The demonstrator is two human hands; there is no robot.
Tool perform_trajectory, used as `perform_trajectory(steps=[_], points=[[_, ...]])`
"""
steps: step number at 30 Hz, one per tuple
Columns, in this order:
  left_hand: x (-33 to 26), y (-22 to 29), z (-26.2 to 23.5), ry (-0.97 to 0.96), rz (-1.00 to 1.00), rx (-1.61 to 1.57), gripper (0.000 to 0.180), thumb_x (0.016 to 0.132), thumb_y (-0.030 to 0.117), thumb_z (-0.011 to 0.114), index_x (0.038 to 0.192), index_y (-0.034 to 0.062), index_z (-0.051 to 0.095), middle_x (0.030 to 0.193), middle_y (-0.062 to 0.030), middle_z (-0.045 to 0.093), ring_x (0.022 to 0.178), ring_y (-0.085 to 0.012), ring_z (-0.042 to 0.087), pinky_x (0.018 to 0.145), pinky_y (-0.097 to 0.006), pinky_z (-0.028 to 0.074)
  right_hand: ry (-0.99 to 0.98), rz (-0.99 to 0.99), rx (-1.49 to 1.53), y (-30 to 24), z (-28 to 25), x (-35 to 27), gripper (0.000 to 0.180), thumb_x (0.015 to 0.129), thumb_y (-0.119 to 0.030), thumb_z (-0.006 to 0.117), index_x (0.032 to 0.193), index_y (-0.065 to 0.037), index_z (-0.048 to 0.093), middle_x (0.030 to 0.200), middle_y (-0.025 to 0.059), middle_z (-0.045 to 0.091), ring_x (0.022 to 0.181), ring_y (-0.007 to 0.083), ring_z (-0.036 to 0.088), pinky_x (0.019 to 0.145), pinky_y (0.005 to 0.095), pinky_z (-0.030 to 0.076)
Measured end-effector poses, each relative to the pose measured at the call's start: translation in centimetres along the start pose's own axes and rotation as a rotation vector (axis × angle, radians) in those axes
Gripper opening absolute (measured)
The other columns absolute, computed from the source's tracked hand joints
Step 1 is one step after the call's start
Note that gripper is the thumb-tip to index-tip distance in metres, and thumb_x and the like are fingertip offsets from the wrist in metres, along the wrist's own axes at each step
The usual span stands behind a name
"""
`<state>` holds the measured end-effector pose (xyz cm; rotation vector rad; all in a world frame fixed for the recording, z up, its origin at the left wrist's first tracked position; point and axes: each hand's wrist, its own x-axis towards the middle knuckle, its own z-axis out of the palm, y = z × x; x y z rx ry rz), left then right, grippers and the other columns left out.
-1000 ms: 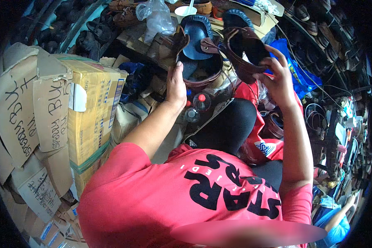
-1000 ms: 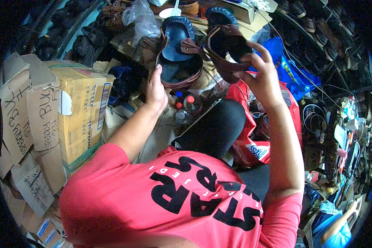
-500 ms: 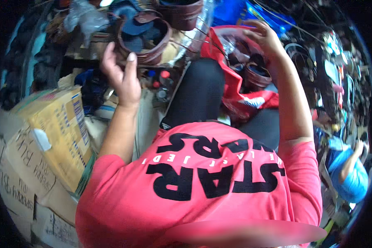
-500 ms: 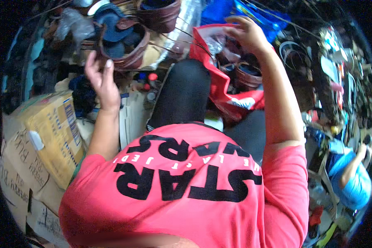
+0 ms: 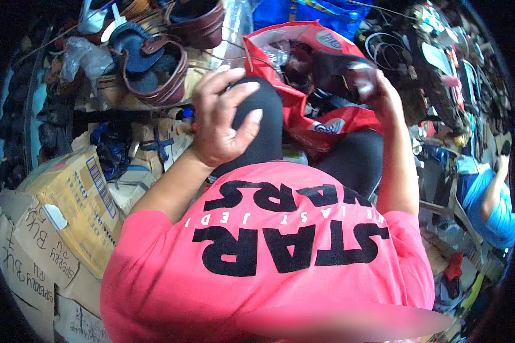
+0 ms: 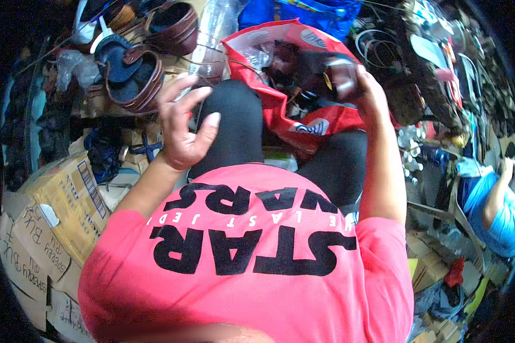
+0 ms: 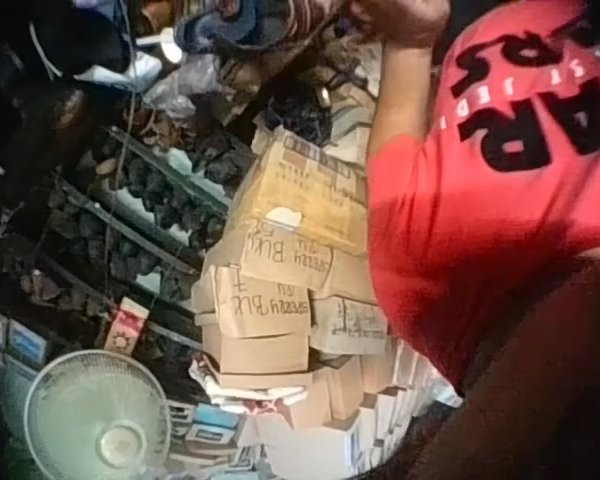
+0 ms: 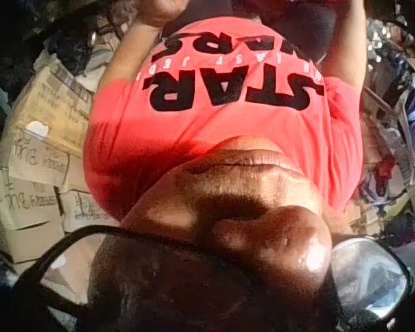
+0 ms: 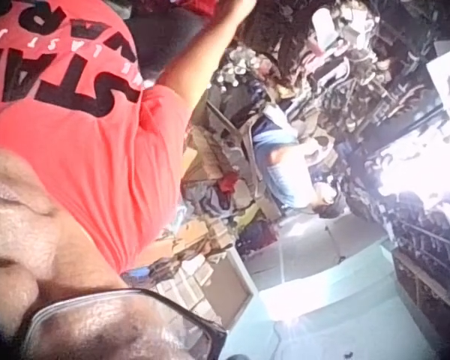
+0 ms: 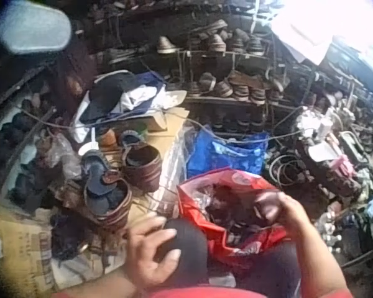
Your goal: The recorder is lacing and organizing various leather shoes and boots from a large bag.
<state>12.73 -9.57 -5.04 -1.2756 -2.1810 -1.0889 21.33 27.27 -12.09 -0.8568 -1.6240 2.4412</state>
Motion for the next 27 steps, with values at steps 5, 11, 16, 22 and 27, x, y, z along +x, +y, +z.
perform_trajectory(steps=[5,11,16,22,27], points=[[3.4,3.3,6.0,-0.173,0.153,-0.203,0.048,0.076,0.027,0.066,0.117,0.0063,0.055,0.122,-0.0142,0.050,0.117,-0.0340,0.044,0.100,-0.043,0.032,-0.096,-0.003,0.537,-0.6,-2.9,-13.4,0.055,0.090,-0.042,0.054,0.135,-0.012,0.041,0.137,0.0164,0.043,0.124,0.0350,0.045,0.093,0.0608,0.043],[4.2,6.2,13.1,-0.360,0.288,-0.364,0.052,0.077,0.032,0.063,0.122,0.0081,0.053,0.125,-0.0120,0.051,0.121,-0.0305,0.043,0.103,-0.045,0.029,0.021,0.021,0.749,4.3,-5.8,-23.8,0.055,0.087,-0.039,0.055,0.132,-0.010,0.044,0.130,0.0176,0.049,0.115,0.0401,0.050,0.083,0.0617,0.046],[0.8,9.5,17.2,-0.845,0.580,-0.377,0.059,0.088,0.042,0.053,0.137,0.0130,0.040,0.141,-0.0065,0.041,0.136,-0.0252,0.029,0.109,-0.054,0.016,0.246,0.063,0.800,7.3,-8.4,-25.5,0.052,0.089,-0.042,0.054,0.130,-0.012,0.047,0.128,0.0140,0.053,0.114,0.0344,0.052,0.090,0.0571,0.045],[-0.8,11.7,18.6,-1.046,0.662,-0.473,0.060,0.092,0.035,0.047,0.146,0.0194,0.025,0.151,-0.0036,0.025,0.140,-0.0232,0.020,0.111,-0.055,0.012,0.414,0.057,0.902,10.4,-10.6,-25.6,0.037,0.091,-0.038,0.052,0.116,-0.012,0.059,0.114,0.0080,0.062,0.107,0.0284,0.057,0.097,0.0482,0.042],[-1.8,7.6,17.4,-1.121,0.468,-0.423,0.063,0.091,0.031,0.048,0.147,0.0186,0.022,0.153,-0.0046,0.020,0.142,-0.0245,0.015,0.112,-0.055,0.007,0.289,-0.021,0.887,12.5,-12.8,-26.0,0.050,0.088,-0.037,0.056,0.128,-0.009,0.049,0.128,0.0150,0.053,0.116,0.0300,0.053,0.100,0.0493,0.040]])
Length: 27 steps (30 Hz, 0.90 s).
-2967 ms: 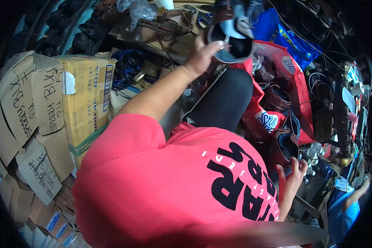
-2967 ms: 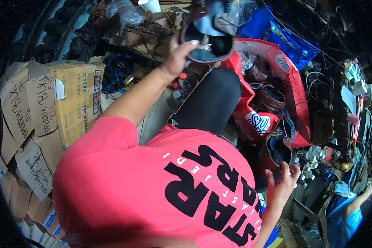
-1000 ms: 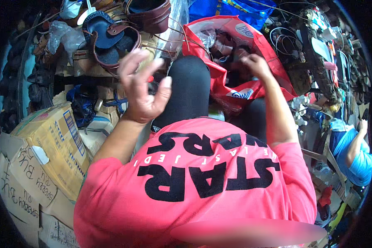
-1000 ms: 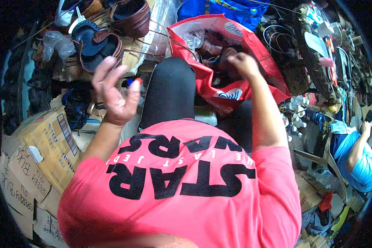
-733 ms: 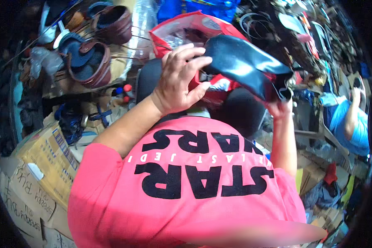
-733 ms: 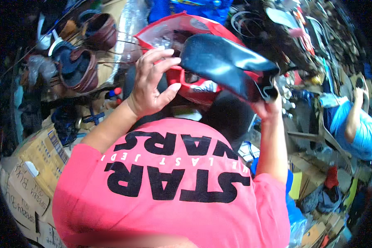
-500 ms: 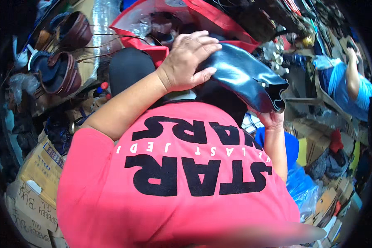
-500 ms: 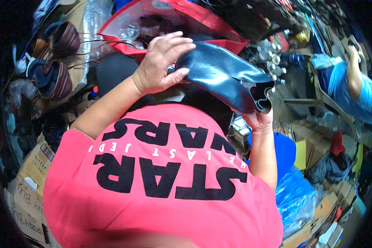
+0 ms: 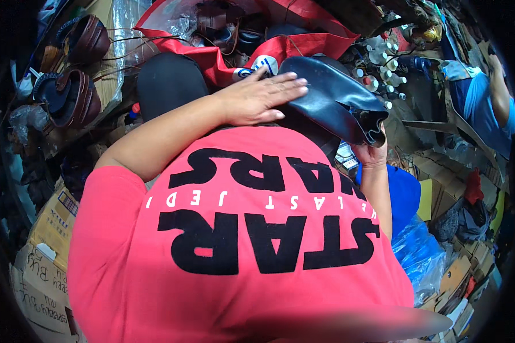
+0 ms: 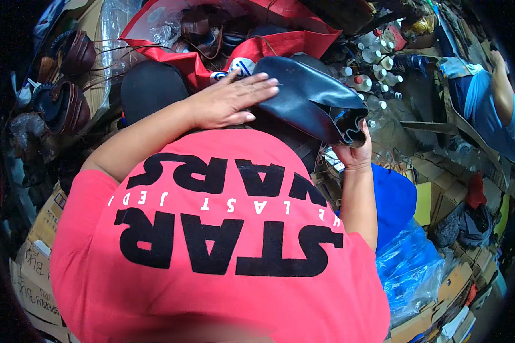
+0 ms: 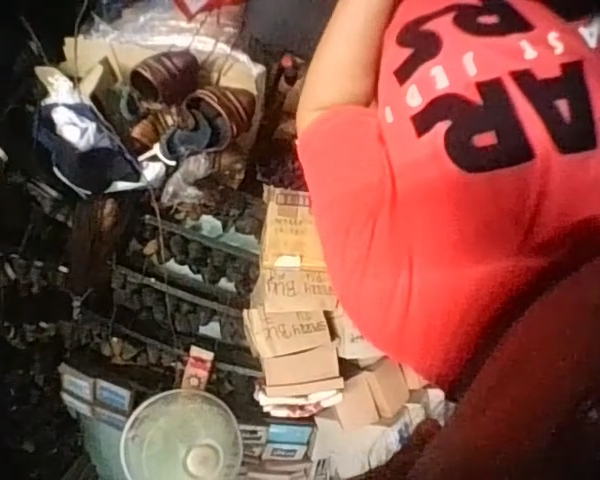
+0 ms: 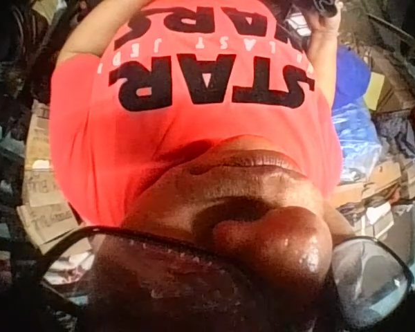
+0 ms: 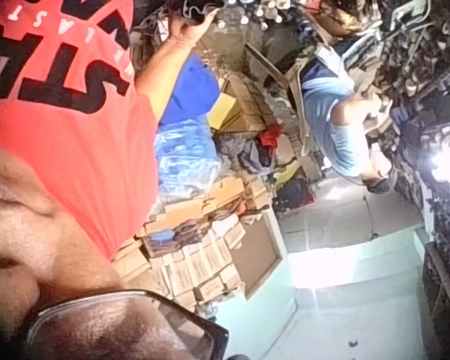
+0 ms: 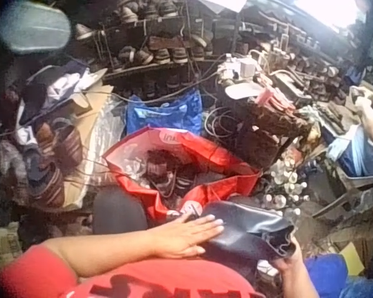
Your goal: The recorder is lacing and organizing various leather shoes and boots from a large bag.
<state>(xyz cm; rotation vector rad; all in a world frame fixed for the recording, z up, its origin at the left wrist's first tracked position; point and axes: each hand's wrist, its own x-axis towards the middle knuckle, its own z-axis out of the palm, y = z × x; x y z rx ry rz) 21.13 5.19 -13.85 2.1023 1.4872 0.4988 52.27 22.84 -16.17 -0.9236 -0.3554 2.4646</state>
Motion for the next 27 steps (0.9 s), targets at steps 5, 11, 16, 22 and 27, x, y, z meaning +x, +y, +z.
perform_trajectory(steps=[5,11,16,22,27], points=[[-1.2,-1.4,0.9,0.179,-0.186,-0.256,0.067,0.093,0.039,0.046,0.148,0.0133,0.017,0.153,-0.0114,0.016,0.142,-0.0291,0.012,0.112,-0.047,0.009,0.030,0.061,0.000,0.6,1.4,0.7,0.039,0.087,-0.035,0.059,0.118,-0.012,0.058,0.119,0.0099,0.060,0.111,0.0301,0.056,0.098,0.0498,0.040],[1.2,-0.8,-1.2,0.266,-0.390,-1.138,0.094,0.073,0.020,0.078,0.145,0.0014,0.020,0.130,-0.0192,0.047,0.113,-0.0234,0.052,0.097,-0.032,0.041,0.061,0.021,-0.141,2.0,5.2,0.3,0.062,0.077,-0.040,0.067,0.129,-0.010,0.048,0.131,0.0159,0.050,0.119,0.0373,0.048,0.096,0.0559,0.040],[1.9,0.4,-2.8,0.350,-0.250,-1.257,0.091,0.067,0.006,0.081,0.143,0.0088,0.031,0.116,-0.0072,0.052,0.090,-0.0110,0.057,0.081,-0.024,0.048,-0.161,0.159,0.052,1.3,0.4,0.2,0.067,0.081,-0.031,0.063,0.136,-0.001,0.037,0.138,0.0217,0.041,0.123,0.0398,0.044,0.102,0.0538,0.037],[1.8,0.3,-2.9,0.347,-0.298,-1.320,0.061,0.078,0.011,0.073,0.134,0.0104,0.048,0.109,-0.0019,0.058,0.084,-0.0065,0.057,0.074,-0.021,0.051,-0.037,0.132,-0.007,1.3,-2.6,1.0,0.060,0.086,-0.030,0.057,0.134,0.000,0.038,0.136,0.0197,0.043,0.123,0.0349,0.045,0.102,0.0465,0.039],[2.1,0.6,-2.5,0.286,-0.295,-1.380,0.038,0.092,0.018,0.057,0.130,0.0118,0.053,0.099,0.0015,0.062,0.080,-0.0040,0.056,0.070,-0.020,0.051,-0.213,0.088,-0.293,1.6,-6.9,1.6,0.055,0.091,-0.032,0.054,0.134,-0.001,0.039,0.135,0.0118,0.048,0.125,0.0216,0.044,0.105,0.0329,0.034]])
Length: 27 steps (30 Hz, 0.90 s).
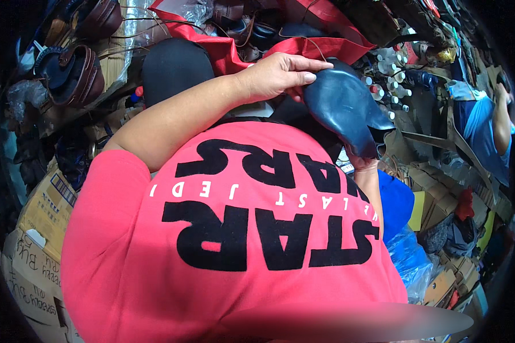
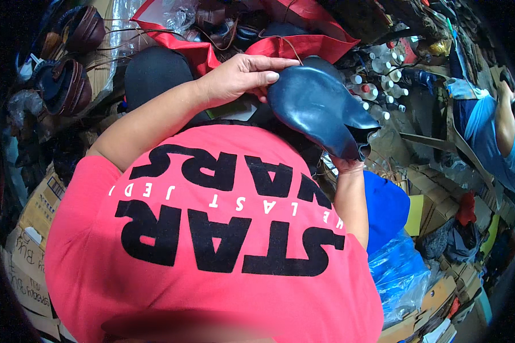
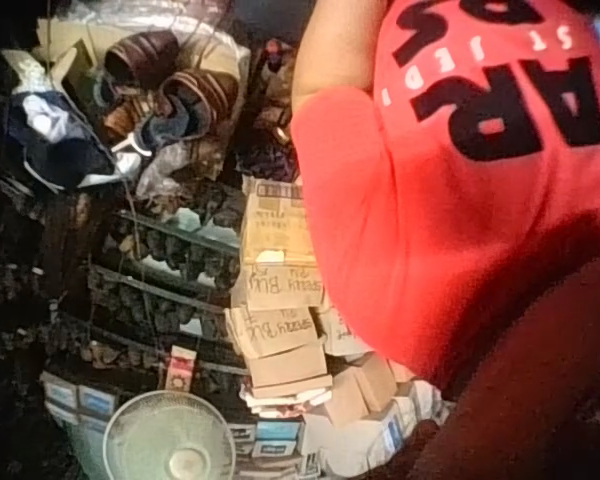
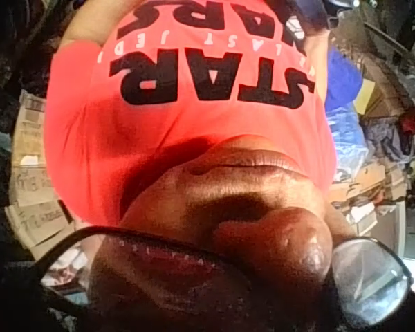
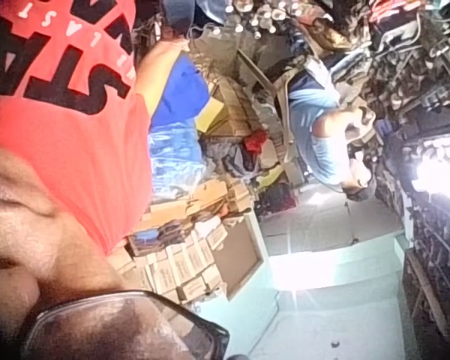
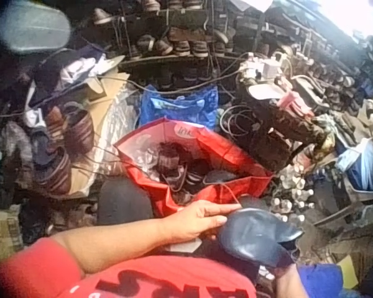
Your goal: The recorder is lacing and organizing various leather shoes and boots from a large bag.
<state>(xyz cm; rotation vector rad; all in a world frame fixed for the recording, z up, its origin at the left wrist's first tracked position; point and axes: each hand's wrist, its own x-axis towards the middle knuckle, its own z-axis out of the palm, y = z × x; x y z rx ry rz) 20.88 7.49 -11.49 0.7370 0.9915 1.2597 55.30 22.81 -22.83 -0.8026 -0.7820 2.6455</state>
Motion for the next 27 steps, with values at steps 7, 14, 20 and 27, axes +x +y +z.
perform_trajectory(steps=[7,14,20,27], points=[[0.0,0.1,0.1,0.008,0.009,-0.002,0.036,0.095,0.016,0.051,0.130,0.0119,0.053,0.102,0.0009,0.062,0.078,-0.0039,0.056,0.070,-0.020,0.051,0.114,0.015,-0.315,-0.3,1.2,0.3,0.048,0.094,-0.028,0.047,0.135,-0.003,0.038,0.136,0.0117,0.046,0.125,0.0218,0.044,0.106,0.0340,0.034],[0.1,-0.7,0.9,-0.019,0.114,-0.001,0.044,0.087,0.008,0.061,0.130,0.0076,0.052,0.111,-0.0043,0.059,0.086,-0.0087,0.058,0.076,-0.023,0.051,-0.088,0.051,0.252,-0.7,3.0,0.1,0.051,0.093,-0.029,0.048,0.136,-0.003,0.037,0.136,0.0129,0.046,0.124,0.0272,0.044,0.106,0.0397,0.034],[-0.5,0.2,-0.4,-0.024,-0.029,0.171,0.047,0.082,0.008,0.066,0.128,0.0090,0.055,0.113,-0.0025,0.058,0.090,-0.0059,0.056,0.074,-0.021,0.049,0.222,0.044,0.212,-0.6,2.5,0.4,0.054,0.088,-0.043,0.053,0.128,-0.007,0.048,0.128,0.0146,0.053,0.117,0.0331,0.050,0.100,0.0502,0.039],[0.7,-1.6,0.0,0.140,0.147,0.871,0.051,0.092,0.035,0.052,0.134,0.0074,0.045,0.126,-0.0162,0.054,0.118,-0.0306,0.051,0.102,-0.042,0.036,0.253,-0.119,0.183,-2.2,8.4,0.3,0.045,0.089,-0.040,0.052,0.122,-0.009,0.054,0.120,0.0104,0.058,0.109,0.0292,0.056,0.096,0.0453,0.043]])
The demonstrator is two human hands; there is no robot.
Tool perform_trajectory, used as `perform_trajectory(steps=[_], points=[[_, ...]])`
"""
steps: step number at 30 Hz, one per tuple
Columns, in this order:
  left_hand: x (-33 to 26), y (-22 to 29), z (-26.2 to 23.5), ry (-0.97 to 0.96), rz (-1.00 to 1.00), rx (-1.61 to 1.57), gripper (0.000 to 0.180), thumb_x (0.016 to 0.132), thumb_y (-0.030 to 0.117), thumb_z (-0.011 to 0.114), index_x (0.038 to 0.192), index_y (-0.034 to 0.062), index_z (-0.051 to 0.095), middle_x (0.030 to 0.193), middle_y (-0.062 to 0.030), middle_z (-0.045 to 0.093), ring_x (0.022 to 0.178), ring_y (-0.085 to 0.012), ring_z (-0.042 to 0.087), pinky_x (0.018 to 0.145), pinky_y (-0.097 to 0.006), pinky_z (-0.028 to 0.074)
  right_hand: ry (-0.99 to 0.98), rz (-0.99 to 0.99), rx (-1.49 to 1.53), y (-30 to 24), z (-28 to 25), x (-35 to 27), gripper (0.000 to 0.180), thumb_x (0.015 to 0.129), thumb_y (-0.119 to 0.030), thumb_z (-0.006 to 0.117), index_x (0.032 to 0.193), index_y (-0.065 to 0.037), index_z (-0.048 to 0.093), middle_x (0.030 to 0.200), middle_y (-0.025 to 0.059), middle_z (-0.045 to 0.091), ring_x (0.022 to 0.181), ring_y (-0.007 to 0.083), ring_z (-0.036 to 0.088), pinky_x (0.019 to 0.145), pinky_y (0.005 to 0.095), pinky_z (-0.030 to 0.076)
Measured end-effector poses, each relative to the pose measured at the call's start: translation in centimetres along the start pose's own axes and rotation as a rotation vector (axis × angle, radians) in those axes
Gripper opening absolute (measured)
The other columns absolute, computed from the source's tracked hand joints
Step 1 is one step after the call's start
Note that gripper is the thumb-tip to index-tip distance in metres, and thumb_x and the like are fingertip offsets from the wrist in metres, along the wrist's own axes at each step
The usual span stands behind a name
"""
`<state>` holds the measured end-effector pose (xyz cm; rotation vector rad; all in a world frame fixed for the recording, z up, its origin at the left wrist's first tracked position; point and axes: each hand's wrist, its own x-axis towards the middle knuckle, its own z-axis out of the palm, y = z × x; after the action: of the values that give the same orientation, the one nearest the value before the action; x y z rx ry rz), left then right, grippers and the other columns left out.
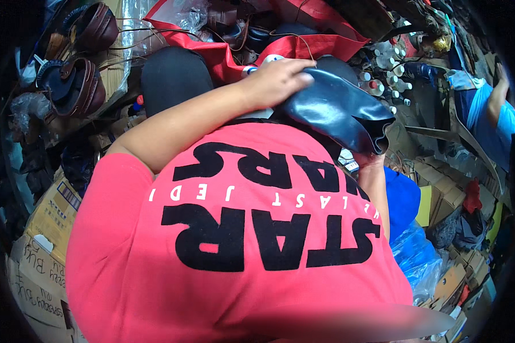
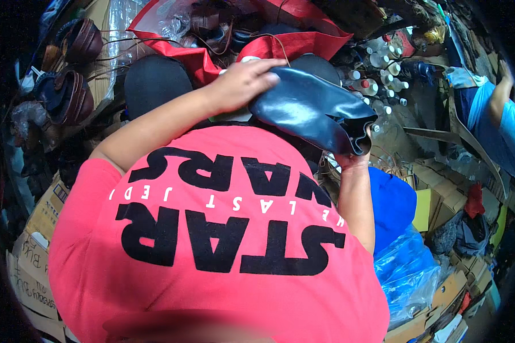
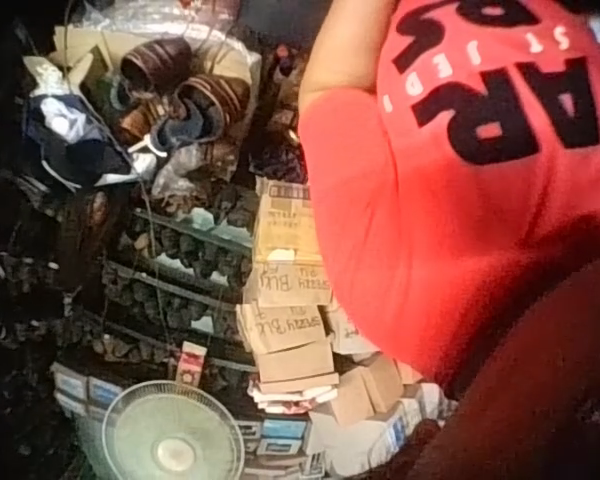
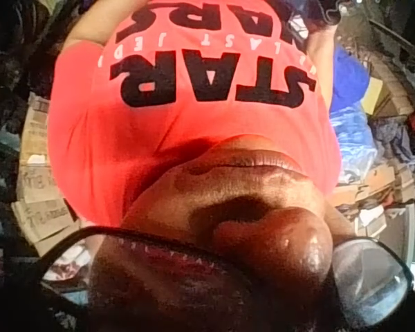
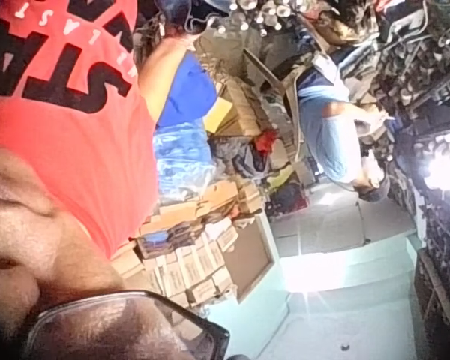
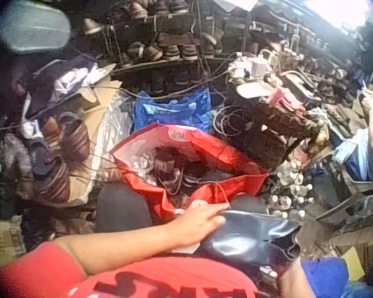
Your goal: The recorder is lacing and organizing various leather shoes and boots from a large bag.
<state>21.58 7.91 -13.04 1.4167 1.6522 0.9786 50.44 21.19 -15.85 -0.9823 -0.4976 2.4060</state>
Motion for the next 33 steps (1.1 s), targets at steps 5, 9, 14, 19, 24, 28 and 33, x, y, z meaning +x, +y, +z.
perform_trajectory(steps=[5,9,14,19,24,28,33], points=[[0.7,2.0,4.0,-0.009,0.418,0.638,0.075,0.087,0.057,0.045,0.146,0.0163,0.022,0.153,-0.0102,0.015,0.142,-0.0348,0.007,0.107,-0.064,0.006,0.079,-0.032,-0.001,-0.1,1.9,0.1,0.044,0.094,-0.041,0.043,0.124,-0.010,0.053,0.119,0.0095,0.059,0.109,0.0277,0.057,0.095,0.0447,0.044],[1.7,3.4,4.7,-0.250,0.611,0.655,0.074,0.088,0.060,0.038,0.146,0.0168,0.023,0.154,-0.0045,0.017,0.143,-0.0260,0.008,0.108,-0.061,0.000,0.076,-0.048,0.002,0.1,2.4,-0.4,0.045,0.094,-0.041,0.041,0.125,-0.009,0.053,0.122,0.0105,0.058,0.111,0.0270,0.056,0.096,0.0433,0.044],[0.6,-0.6,2.1,-0.313,0.556,0.611,0.070,0.091,0.056,0.035,0.147,0.0173,0.020,0.154,-0.0031,0.017,0.143,-0.0236,0.010,0.111,-0.057,0.002,-0.064,-0.144,-0.080,-0.2,2.3,-0.1,0.045,0.090,-0.037,0.053,0.124,-0.007,0.053,0.120,0.0100,0.058,0.110,0.0262,0.056,0.096,0.0414,0.044],[-2.8,-4.5,1.0,-0.193,0.216,0.466,0.075,0.091,0.053,0.042,0.148,0.0148,0.013,0.152,-0.0150,0.018,0.140,-0.0314,0.019,0.111,-0.050,0.015,-0.047,-0.094,-0.011,-0.4,1.1,0.7,0.043,0.090,-0.036,0.053,0.123,-0.008,0.053,0.119,0.0095,0.059,0.110,0.0264,0.056,0.095,0.0425,0.045],[-2.9,-2.7,1.0,-0.100,0.076,-0.046,0.088,0.084,0.045,0.062,0.147,0.0063,0.013,0.146,-0.0236,0.027,0.134,-0.0343,0.031,0.109,-0.036,0.026,-0.085,-0.082,-0.004,0.0,1.1,0.7,0.040,0.095,-0.035,0.044,0.123,-0.008,0.053,0.119,0.0093,0.059,0.110,0.0264,0.056,0.093,0.0430,0.045],[-1.9,-2.1,1.5,-0.052,-0.048,-0.181,0.066,0.077,0.048,0.070,0.118,0.0016,0.047,0.108,-0.0227,0.058,0.105,-0.0346,0.057,0.089,-0.039,0.044,-0.024,-0.078,-0.043,-0.4,0.7,0.6,0.042,0.094,-0.037,0.044,0.123,-0.007,0.054,0.121,0.0093,0.058,0.108,0.0270,0.057,0.093,0.0430,0.045],[-0.1,-0.9,1.7,0.041,0.104,-0.141,0.032,0.094,0.034,0.050,0.105,0.0047,0.054,0.092,-0.0186,0.061,0.087,-0.0333,0.061,0.074,-0.038,0.047,-0.054,-0.352,-0.278,-6.5,2.6,-2.2,0.040,0.093,-0.032,0.043,0.121,-0.004,0.053,0.119,0.0144,0.057,0.109,0.0282,0.055,0.096,0.0436,0.043]])
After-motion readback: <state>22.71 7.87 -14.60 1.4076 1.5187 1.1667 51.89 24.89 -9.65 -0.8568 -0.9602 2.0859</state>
